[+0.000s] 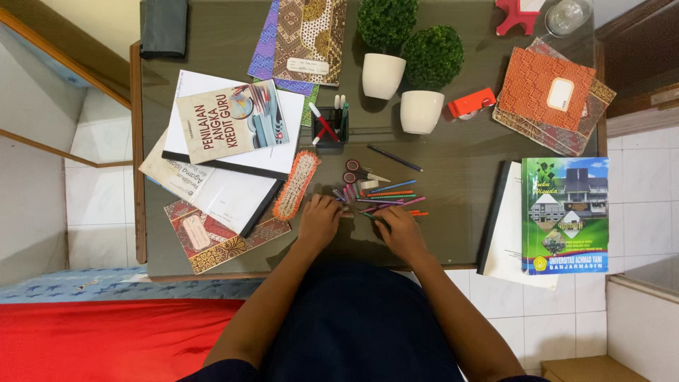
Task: The person organizes a pile of pens and markers on a table. They pick up each item one by one, remove the cap, and place the pen or marker into a black pen holder. The task continues until the pile is cleared and the holder is filled.
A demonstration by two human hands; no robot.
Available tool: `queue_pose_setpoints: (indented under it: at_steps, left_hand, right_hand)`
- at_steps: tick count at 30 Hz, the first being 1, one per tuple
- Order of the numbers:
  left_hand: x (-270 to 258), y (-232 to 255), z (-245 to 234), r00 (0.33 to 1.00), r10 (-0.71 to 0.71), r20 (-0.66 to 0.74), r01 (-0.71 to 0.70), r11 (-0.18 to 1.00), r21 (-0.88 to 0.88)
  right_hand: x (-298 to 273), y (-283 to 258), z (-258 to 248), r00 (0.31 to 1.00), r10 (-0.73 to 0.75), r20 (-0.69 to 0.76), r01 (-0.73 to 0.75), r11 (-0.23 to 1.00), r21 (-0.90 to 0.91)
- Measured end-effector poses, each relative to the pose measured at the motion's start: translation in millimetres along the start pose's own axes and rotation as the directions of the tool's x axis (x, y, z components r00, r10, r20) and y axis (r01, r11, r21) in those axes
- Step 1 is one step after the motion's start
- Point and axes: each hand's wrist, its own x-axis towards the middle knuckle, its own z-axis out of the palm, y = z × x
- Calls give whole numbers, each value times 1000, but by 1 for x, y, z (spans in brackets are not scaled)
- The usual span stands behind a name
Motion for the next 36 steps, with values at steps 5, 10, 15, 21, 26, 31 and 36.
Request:
queue_pose_setpoints:
  at_steps: [5,10,15,21,26,31,36]
  left_hand:
    - [-2,5,-10,998,-57,21,60,979,-194]
    - [-4,22,-33,989,-151,-1,140,921,-362]
    - [0,37,-43,974,-228,10,196,813,-549]
    - [3,41,-49,979,-202,-18,146,763,-629]
    - [3,40,-63,977,-195,91,208,752,-626]
    - [4,42,-75,978,-165,124,206,741,-639]
    - [4,44,-81,972,-175,159,236,751,-616]
  right_hand:
    - [0,7,4,1000,16,-8,-15,999,45]
    - [1,10,4,994,111,-20,-104,973,205]
    - [7,4,-6,984,177,-26,-163,947,278]
    - [13,-11,-28,983,178,-33,-152,909,387]
    - [16,-22,-54,959,256,122,-281,914,292]
    - [21,-34,-63,952,240,191,-293,896,334]
    - [23,-42,-63,903,334,270,-398,888,231]
